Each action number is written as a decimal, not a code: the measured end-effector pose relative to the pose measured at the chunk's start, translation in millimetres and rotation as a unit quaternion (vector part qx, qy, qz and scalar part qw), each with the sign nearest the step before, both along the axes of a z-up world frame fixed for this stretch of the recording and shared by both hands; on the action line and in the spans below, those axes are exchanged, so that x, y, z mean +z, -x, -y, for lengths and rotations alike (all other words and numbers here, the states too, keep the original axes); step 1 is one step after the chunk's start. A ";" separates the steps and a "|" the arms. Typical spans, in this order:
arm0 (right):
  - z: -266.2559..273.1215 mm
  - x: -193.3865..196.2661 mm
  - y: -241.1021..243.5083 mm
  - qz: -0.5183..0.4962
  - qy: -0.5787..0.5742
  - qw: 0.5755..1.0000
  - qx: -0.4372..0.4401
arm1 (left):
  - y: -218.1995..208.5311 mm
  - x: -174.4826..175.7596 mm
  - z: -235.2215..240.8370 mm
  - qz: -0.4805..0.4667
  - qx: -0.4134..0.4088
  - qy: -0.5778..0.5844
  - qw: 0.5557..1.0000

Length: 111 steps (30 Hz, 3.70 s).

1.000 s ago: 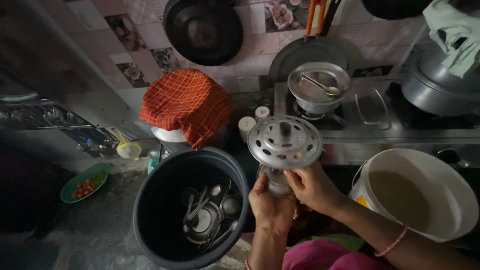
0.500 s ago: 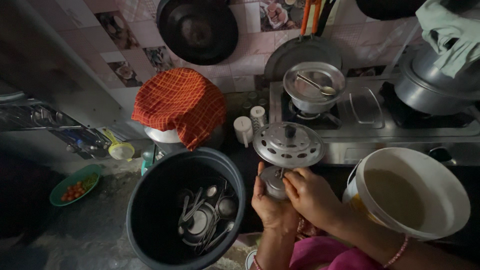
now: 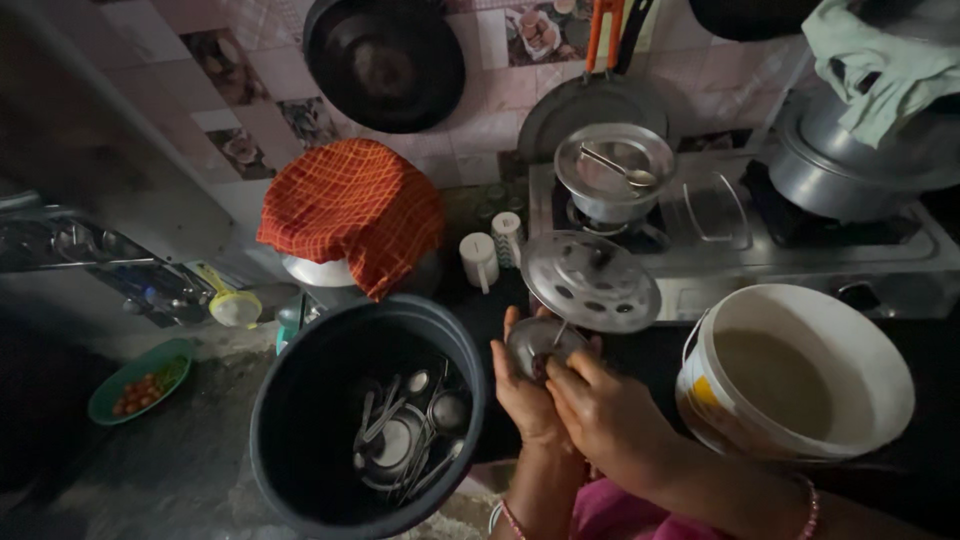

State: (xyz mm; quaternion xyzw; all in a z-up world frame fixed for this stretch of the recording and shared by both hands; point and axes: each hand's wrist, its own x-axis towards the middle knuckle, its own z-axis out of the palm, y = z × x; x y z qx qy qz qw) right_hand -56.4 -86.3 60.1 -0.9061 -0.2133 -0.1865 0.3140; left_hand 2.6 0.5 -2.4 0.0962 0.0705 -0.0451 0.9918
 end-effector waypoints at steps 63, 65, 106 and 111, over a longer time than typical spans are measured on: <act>91.9 -39.5 -42.2 -0.025 -0.016 0.999 0.014 | 10.3 37.1 -20.3 -0.055 -0.209 -0.025 0.976; 94.4 -37.3 -47.1 -0.010 -0.063 0.998 0.030 | 9.1 29.4 -7.0 -0.051 -0.176 -0.026 0.983; 70.3 6.8 -23.1 -0.014 0.137 0.987 0.084 | -5.6 -17.3 53.0 -0.230 0.035 -0.039 0.972; 66.2 10.4 -36.4 -0.029 0.197 0.979 0.038 | 6.5 -20.9 71.5 -0.174 0.042 -0.114 0.977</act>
